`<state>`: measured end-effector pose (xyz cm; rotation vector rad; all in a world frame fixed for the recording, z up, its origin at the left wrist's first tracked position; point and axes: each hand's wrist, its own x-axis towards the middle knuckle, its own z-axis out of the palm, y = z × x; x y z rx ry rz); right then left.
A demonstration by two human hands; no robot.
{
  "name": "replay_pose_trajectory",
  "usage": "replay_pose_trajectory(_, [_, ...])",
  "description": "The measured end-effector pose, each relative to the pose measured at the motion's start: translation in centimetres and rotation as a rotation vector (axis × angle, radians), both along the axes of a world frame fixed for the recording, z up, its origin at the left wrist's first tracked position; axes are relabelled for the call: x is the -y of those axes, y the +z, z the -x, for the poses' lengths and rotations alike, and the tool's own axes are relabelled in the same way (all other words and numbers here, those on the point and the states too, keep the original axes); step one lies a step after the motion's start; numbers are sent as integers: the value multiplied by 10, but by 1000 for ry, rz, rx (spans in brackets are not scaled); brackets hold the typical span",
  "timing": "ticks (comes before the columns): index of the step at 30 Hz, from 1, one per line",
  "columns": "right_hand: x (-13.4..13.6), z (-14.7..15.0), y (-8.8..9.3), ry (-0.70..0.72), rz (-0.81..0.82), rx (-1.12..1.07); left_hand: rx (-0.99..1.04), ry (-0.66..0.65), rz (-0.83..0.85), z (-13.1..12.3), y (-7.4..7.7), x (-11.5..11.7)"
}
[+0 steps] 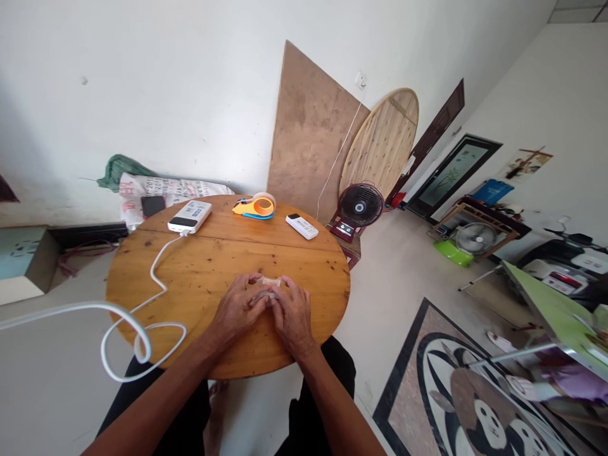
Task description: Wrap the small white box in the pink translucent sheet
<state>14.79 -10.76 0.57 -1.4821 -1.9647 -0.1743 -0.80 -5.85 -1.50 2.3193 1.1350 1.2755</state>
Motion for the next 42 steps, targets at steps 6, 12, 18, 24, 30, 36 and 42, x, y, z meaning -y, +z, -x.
replay_pose_trajectory(6, [0,1,4,5,55,-21,7,-15,77,0,0,0])
replay_pose_trajectory(12, [2,0,3,17,40,-100,45,-7,52,0,4,2])
replay_pose_trajectory(18, [4,-5,1,11,19,-206,166,72,6,2,12,3])
replay_pose_trajectory(24, [0,-11,-5,-79,6,-351,252,132,64,5,11,0])
replay_pose_trajectory(30, [-2,-14,-8,-106,6,-413,258,154,97,4,10,1])
replay_pose_trajectory(36, [-1,-14,-9,-115,29,-434,251,156,92,5,11,1])
replay_pose_trajectory(42, [-1,-14,-7,-102,41,-439,217,154,60,6,11,1])
